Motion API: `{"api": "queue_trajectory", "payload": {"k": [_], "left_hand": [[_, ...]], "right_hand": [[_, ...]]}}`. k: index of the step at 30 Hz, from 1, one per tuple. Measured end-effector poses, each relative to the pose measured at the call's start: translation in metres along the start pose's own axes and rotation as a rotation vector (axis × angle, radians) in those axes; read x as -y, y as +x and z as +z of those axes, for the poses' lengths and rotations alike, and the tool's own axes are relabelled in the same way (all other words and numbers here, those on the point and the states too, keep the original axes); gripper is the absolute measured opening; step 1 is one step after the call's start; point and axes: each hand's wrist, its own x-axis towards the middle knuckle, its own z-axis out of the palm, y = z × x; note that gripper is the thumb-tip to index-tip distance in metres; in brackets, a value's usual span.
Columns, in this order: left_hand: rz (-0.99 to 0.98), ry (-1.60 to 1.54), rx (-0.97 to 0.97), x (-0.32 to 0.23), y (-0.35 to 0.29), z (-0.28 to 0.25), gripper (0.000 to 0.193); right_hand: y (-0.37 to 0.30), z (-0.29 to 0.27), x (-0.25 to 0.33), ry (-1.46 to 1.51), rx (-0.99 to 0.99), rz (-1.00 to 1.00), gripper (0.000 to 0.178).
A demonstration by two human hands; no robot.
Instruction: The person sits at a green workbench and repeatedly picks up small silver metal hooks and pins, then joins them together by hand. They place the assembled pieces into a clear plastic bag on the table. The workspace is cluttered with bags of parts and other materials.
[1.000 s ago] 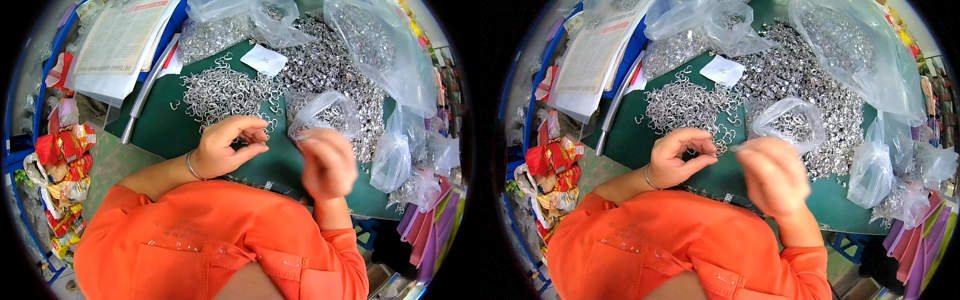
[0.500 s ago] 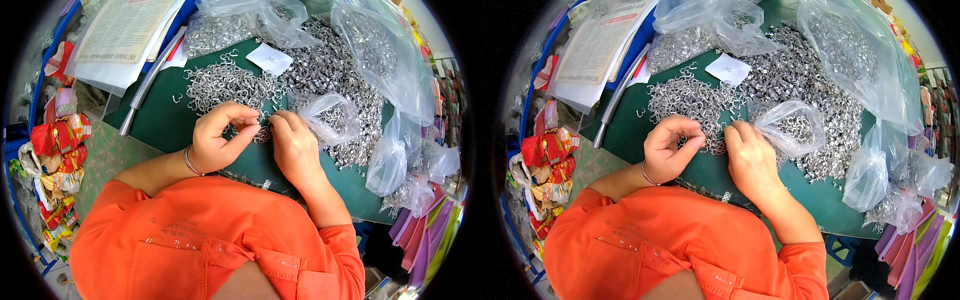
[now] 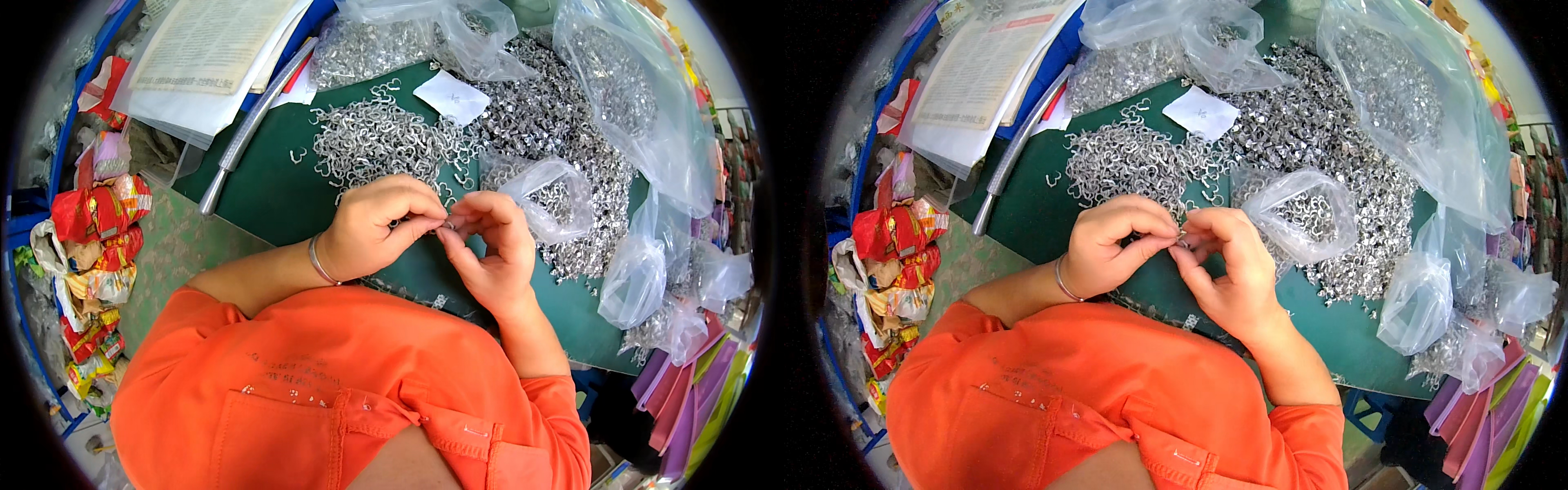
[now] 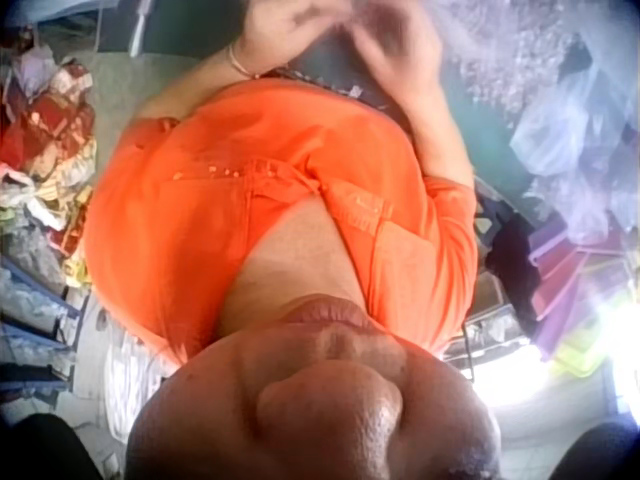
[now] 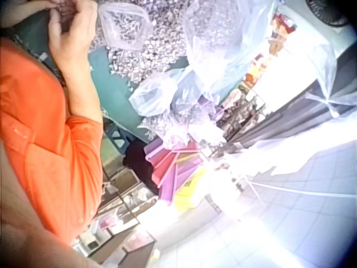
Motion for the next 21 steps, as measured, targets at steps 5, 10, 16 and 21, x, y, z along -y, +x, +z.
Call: {"api": "queue_trajectory", "payload": {"k": [5, 10, 16, 21], "left_hand": [[-0.069, -0.066, -0.022, -0.0043, -0.0019, -0.0004, 0.018], [-0.034, -0.024, -0.012, -0.0055, -0.0021, -0.0015, 0.019], [0.006, -0.041, -0.014, -0.0044, -0.0021, -0.001, 0.02], [0.07, -0.065, 0.006, -0.0033, -0.0003, -0.0018, 0.022]], "right_hand": [[0.002, 0.0021, -0.0008, 0.06, -0.043, -0.034, 0.044], [-0.0002, -0.0011, -0.0005, -0.015, -0.009, -0.029, 0.041], [-0.0004, -0.0019, 0.0018, -0.009, -0.019, -0.043, 0.04], [-0.0007, -0.0026, 0.0013, -0.002, -0.017, -0.082, 0.039]]}}
